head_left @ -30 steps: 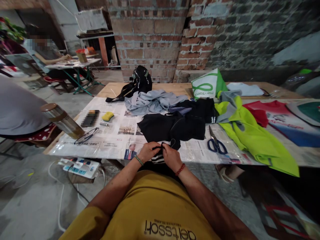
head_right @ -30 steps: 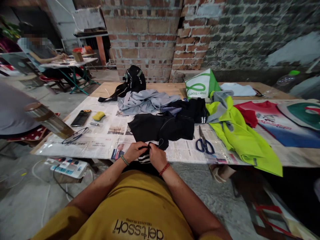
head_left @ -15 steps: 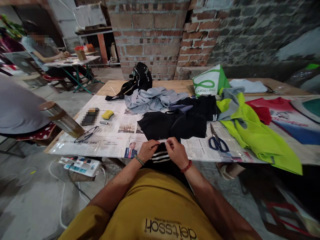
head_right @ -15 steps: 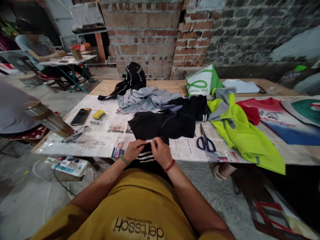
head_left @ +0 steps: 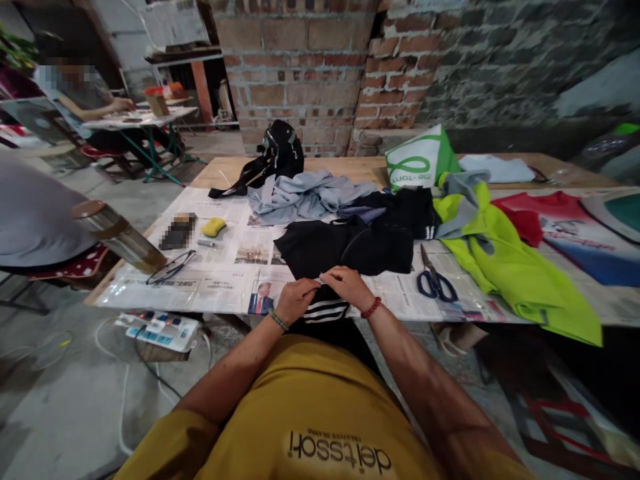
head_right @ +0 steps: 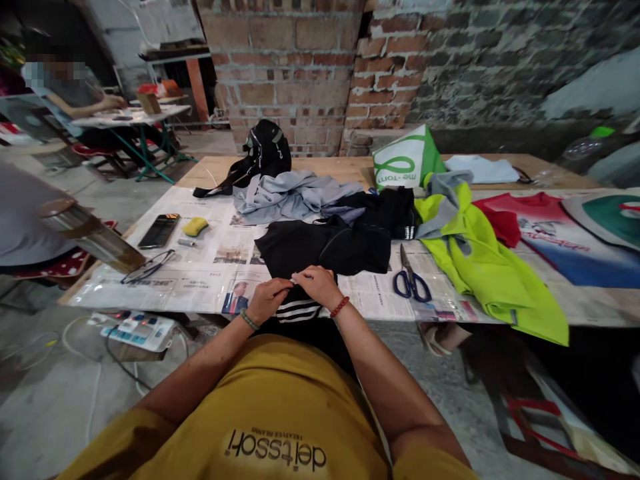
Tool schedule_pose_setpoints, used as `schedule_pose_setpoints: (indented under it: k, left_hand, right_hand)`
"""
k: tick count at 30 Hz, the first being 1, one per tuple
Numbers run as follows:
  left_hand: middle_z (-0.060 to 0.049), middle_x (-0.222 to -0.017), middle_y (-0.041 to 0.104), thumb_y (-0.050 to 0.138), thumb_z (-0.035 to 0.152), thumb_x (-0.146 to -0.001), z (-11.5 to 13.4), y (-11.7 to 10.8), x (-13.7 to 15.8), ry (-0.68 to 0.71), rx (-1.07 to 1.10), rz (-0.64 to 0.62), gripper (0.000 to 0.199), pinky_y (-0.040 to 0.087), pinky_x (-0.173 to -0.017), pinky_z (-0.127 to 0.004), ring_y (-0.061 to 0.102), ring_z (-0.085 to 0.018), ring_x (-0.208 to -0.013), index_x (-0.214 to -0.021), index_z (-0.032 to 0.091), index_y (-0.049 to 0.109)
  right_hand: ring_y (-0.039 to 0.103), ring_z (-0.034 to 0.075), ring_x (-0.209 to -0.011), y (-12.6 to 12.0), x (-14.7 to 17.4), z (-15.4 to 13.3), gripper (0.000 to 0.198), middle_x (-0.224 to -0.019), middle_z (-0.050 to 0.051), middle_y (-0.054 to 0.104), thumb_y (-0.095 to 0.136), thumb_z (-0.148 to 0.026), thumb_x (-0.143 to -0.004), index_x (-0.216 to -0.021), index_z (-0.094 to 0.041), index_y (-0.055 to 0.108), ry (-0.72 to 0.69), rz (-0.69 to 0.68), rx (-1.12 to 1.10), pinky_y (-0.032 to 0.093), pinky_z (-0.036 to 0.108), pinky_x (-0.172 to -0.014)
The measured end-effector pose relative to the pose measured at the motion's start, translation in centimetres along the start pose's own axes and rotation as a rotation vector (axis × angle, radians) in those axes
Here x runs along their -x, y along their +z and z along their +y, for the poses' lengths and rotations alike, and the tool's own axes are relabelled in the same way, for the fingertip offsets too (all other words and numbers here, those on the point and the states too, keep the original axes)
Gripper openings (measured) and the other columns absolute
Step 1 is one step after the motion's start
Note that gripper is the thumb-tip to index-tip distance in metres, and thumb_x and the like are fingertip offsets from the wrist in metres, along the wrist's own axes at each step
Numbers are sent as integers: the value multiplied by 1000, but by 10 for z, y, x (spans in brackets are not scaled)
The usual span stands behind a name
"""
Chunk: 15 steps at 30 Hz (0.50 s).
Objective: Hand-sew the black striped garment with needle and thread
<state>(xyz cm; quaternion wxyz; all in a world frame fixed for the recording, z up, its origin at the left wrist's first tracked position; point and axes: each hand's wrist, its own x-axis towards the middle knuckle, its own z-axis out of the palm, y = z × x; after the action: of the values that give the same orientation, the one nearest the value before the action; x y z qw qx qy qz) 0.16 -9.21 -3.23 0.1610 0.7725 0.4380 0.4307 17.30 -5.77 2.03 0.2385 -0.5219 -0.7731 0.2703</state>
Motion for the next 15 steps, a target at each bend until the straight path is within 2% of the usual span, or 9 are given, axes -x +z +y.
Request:
schedule_pose_setpoints:
  k: [3, 6, 11, 15]
  left_hand:
    - [-6, -89, 71, 49, 12, -82, 1, 0, 0, -13, 32, 5, 23, 52, -77, -25, 66, -14, -82, -91, 18, 69]
    - [-6, -91, 71, 51, 14, -81, 1, 1, -1, -80, 103, 8, 21, 51, -80, -26, 66, -15, -85, -93, 18, 68]
    - [-5, -95, 69, 63, 18, -72, -4, -3, -9, -371, 349, 8, 28, 50, -78, -26, 64, -15, -87, -101, 16, 63]
    - [-1, -80, 67, 67, 26, -68, -7, -9, -15, -533, 555, -37, 27, 47, -68, -22, 60, -11, -72, -92, 14, 65]
  right_hand:
    - [62, 15, -84, 2, 6, -1, 15, -85, 3, 71, 60, -30, -77, -75, -20, 72, -22, 25, -97, 42, 25, -79]
    - [61, 14, -76, 5, 7, 0, 15, -78, 2, 70, 59, -29, -75, -74, -18, 70, -7, 43, -207, 43, 24, -74]
    - [56, 12, -67, 11, 0, 1, 20, -71, -1, 65, 56, -34, -74, -73, -17, 65, 45, 119, -400, 41, 23, -67]
    - [53, 11, -63, 15, -9, -1, 18, -65, -2, 61, 58, -34, -69, -68, -17, 61, 99, 148, -533, 40, 23, -63]
